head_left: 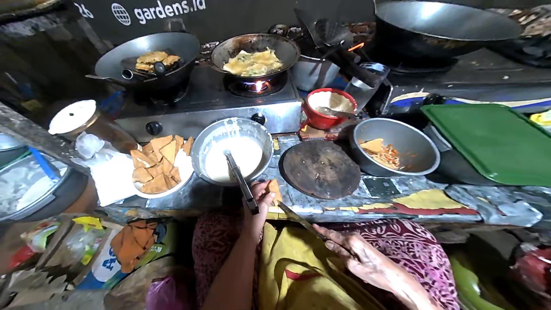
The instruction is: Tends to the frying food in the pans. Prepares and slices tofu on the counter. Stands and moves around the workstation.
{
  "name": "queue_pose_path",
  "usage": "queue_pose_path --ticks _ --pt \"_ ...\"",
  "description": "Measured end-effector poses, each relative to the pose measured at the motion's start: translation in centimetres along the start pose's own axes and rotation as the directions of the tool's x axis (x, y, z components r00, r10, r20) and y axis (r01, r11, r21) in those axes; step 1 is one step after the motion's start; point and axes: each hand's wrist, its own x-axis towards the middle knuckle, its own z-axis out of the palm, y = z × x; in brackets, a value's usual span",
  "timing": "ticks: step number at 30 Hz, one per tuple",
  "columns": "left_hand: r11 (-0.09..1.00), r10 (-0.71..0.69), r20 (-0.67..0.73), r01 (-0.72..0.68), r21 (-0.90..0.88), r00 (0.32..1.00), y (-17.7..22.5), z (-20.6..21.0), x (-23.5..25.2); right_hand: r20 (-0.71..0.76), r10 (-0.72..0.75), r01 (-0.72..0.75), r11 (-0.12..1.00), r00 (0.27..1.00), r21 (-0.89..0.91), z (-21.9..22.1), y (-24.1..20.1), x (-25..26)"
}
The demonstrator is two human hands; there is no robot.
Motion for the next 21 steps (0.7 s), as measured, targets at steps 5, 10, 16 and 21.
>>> queue_pose_path --ticks 5,10,16,21 --pt "0.967 -0.145 0.059 0.154 -0.202 0.988 0.4 0.0 -0.2 -0.375 -0.003 0.018 0.999 0.927 0.036 -0.2 2.0 -0.6" --pt "0.924 -0.228 0.373 0.321 -0.209 0.900 1.7 2.2 -2.0 -0.433 0.135 -0.016 0.963 0.891 0.267 0.6 1.2 2.2" --pt "0.893 -0.205 0.425 0.346 -0.288 0.882 1.6 2.4 -2.7 -0.273 0.299 -0.061 0.768 0.914 0.638 2.5 0.2 3.9" --pt "0.853 -0.115 0.532 0.358 -0.379 0.839 1.2 2.3 -2.5 -0.376 0.309 0.046 0.717 0.873 0.696 2.7 1.1 3.6"
